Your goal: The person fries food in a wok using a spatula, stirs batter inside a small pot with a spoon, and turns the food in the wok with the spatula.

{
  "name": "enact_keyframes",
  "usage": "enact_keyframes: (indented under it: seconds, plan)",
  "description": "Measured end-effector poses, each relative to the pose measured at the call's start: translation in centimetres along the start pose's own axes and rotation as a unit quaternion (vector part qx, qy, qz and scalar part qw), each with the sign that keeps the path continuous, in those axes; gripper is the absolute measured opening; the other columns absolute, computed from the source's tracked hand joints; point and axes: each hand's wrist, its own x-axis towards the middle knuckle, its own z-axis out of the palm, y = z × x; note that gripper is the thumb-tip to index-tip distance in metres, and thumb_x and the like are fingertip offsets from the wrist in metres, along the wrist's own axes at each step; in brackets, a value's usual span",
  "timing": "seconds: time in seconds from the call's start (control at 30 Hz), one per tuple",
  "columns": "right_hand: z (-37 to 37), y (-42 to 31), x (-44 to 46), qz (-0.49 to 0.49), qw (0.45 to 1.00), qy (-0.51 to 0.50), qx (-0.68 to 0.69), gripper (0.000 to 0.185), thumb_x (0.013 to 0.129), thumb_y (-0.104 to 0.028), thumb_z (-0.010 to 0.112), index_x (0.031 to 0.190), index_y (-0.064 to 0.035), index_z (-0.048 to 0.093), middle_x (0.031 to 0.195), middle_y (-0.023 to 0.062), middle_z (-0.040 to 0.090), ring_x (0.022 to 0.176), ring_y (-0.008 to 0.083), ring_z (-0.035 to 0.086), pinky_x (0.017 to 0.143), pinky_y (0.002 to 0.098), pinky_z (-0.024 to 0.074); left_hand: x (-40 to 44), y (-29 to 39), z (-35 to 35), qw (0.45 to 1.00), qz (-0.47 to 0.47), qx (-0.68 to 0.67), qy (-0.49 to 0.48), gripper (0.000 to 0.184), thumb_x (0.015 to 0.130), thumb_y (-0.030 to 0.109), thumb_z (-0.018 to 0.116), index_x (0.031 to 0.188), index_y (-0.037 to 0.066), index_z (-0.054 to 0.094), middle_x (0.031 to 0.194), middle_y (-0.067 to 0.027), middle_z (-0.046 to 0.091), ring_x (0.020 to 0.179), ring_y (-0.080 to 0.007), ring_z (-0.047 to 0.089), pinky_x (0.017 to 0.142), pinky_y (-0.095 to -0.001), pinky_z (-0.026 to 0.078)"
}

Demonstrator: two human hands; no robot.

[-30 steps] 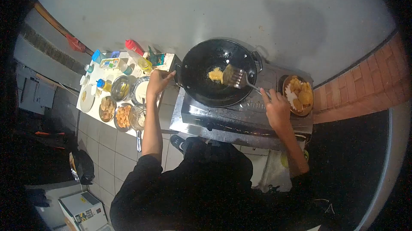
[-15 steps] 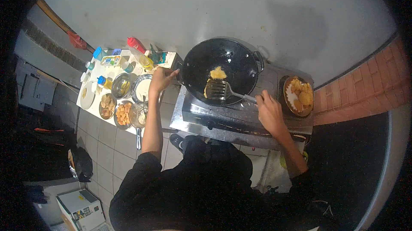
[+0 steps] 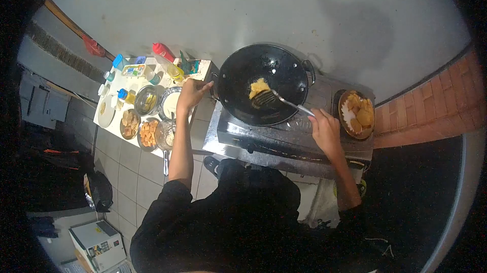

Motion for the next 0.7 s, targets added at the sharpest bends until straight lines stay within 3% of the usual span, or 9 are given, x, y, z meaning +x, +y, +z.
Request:
enact_keyframes:
  seconds: [0.1, 0.37, 0.47, 0.6, 0.7]
  plan:
    - [0.0, -0.3, -0.8, 0.021, 0.998, 0.001, -0.056, 0.022, 0.092, -0.013, 0.062, 0.109, 0.0021, 0.064, 0.089, 0.0197, 0.062, 0.077, 0.0393, 0.064, 0.064, 0.0456, 0.0486, 0.2, -0.3, 0.2, 1.000, -0.012, -0.005, -0.008, 0.042, 0.087, 0.040, 0.072, 0.087, -0.002, 0.075, 0.066, -0.0191, 0.066, 0.063, -0.0305, 0.067, 0.062, -0.0390, 0.051]
    - [-0.6, -0.6, -2.3, -0.088, 0.987, 0.019, -0.135, 0.028, 0.091, -0.008, 0.064, 0.117, -0.0003, 0.061, 0.084, 0.0129, 0.056, 0.070, 0.0301, 0.064, 0.058, 0.0400, 0.0493, 0.0, 0.6, -0.2, 1.000, 0.002, 0.009, 0.003, 0.040, 0.087, 0.037, 0.072, 0.085, -0.002, 0.075, 0.070, -0.0200, 0.068, 0.065, -0.0315, 0.069, 0.064, -0.0397, 0.052]
    - [-0.2, -0.5, -2.5, -0.037, 0.991, 0.028, -0.126, 0.029, 0.090, -0.007, 0.065, 0.117, 0.0004, 0.061, 0.085, 0.0124, 0.056, 0.073, 0.0298, 0.064, 0.060, 0.0398, 0.0496, 0.2, 0.3, 0.1, 1.000, 0.002, 0.001, 0.004, 0.039, 0.086, 0.036, 0.073, 0.084, -0.002, 0.075, 0.071, -0.0199, 0.069, 0.066, -0.0320, 0.069, 0.065, -0.0397, 0.052]
    - [-0.8, -0.2, -2.5, -0.070, 0.988, 0.010, -0.138, 0.030, 0.089, -0.006, 0.066, 0.117, 0.0010, 0.060, 0.086, 0.0120, 0.055, 0.075, 0.0291, 0.064, 0.061, 0.0395, 0.0496, 0.2, 0.2, 0.0, 1.000, -0.001, 0.022, 0.009, 0.038, 0.086, 0.036, 0.073, 0.083, -0.002, 0.075, 0.070, -0.0192, 0.069, 0.067, -0.0324, 0.069, 0.065, -0.0395, 0.052]
    - [-1.1, -0.1, -2.6, -0.021, 0.989, 0.020, -0.148, 0.030, 0.089, -0.006, 0.066, 0.118, 0.0005, 0.060, 0.087, 0.0117, 0.055, 0.077, 0.0287, 0.063, 0.062, 0.0398, 0.0498, 0.3, -0.5, 0.4, 0.999, 0.026, -0.007, 0.019, 0.038, 0.086, 0.036, 0.073, 0.083, -0.002, 0.074, 0.068, -0.0190, 0.068, 0.066, -0.0327, 0.068, 0.064, -0.0394, 0.052]
